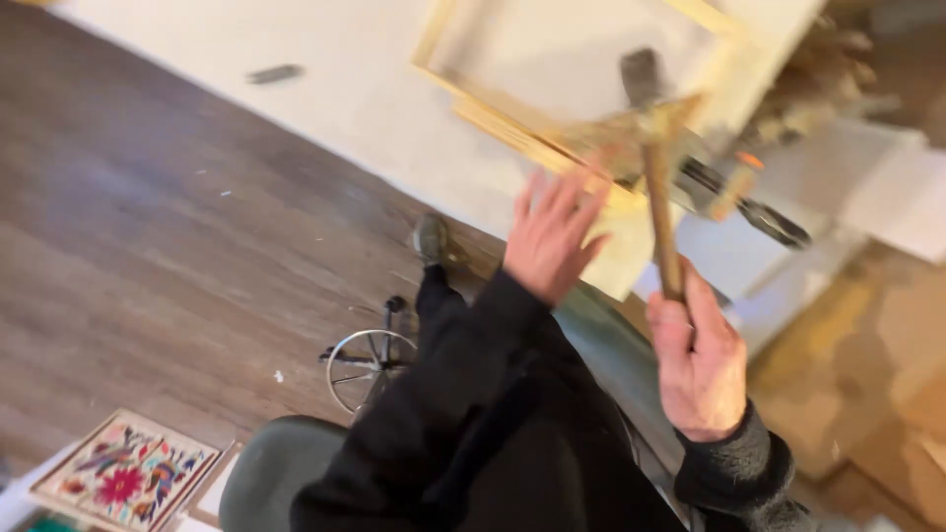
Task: The person applies wood glue to the mitered end of a wooden frame moulding piece, fits the pieces together at the corner, and places the frame into a corner clamp on the workbench. They tighten the clamp, position a small brad, and tap it in with a hammer to secure the joint.
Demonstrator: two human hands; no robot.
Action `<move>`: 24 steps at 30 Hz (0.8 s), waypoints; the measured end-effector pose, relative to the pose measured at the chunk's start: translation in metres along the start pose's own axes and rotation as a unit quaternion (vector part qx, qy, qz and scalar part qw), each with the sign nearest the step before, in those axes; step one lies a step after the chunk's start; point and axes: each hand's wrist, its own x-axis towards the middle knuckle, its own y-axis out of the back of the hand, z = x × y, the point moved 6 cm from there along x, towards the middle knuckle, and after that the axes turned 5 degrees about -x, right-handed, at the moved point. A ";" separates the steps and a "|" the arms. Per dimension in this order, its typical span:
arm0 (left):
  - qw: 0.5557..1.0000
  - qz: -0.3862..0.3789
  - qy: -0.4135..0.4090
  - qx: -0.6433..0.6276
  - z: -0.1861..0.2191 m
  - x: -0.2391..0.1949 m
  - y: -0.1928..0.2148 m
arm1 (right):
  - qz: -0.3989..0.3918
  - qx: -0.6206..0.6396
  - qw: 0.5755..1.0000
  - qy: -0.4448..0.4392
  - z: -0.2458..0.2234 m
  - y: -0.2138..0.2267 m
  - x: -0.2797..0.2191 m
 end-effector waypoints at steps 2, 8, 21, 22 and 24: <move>0.987 0.094 0.010 -0.132 -0.001 -0.044 0.065 | -0.094 0.104 0.987 0.079 -0.068 -0.035 0.025; 0.939 0.009 0.301 -0.165 -0.092 -0.187 0.082 | -0.085 0.031 0.974 0.210 -0.141 -0.251 0.135; 0.842 -0.126 0.331 -0.408 -0.068 -0.141 -0.007 | -0.214 0.161 0.961 0.073 -0.013 -0.070 0.115; 0.843 -0.137 0.343 -0.391 -0.063 -0.139 -0.018 | -0.095 0.011 0.991 0.095 0.034 -0.010 0.130; 0.843 -0.149 0.365 -0.367 -0.052 -0.139 -0.035 | 0.016 -0.133 0.985 0.112 0.099 0.066 0.150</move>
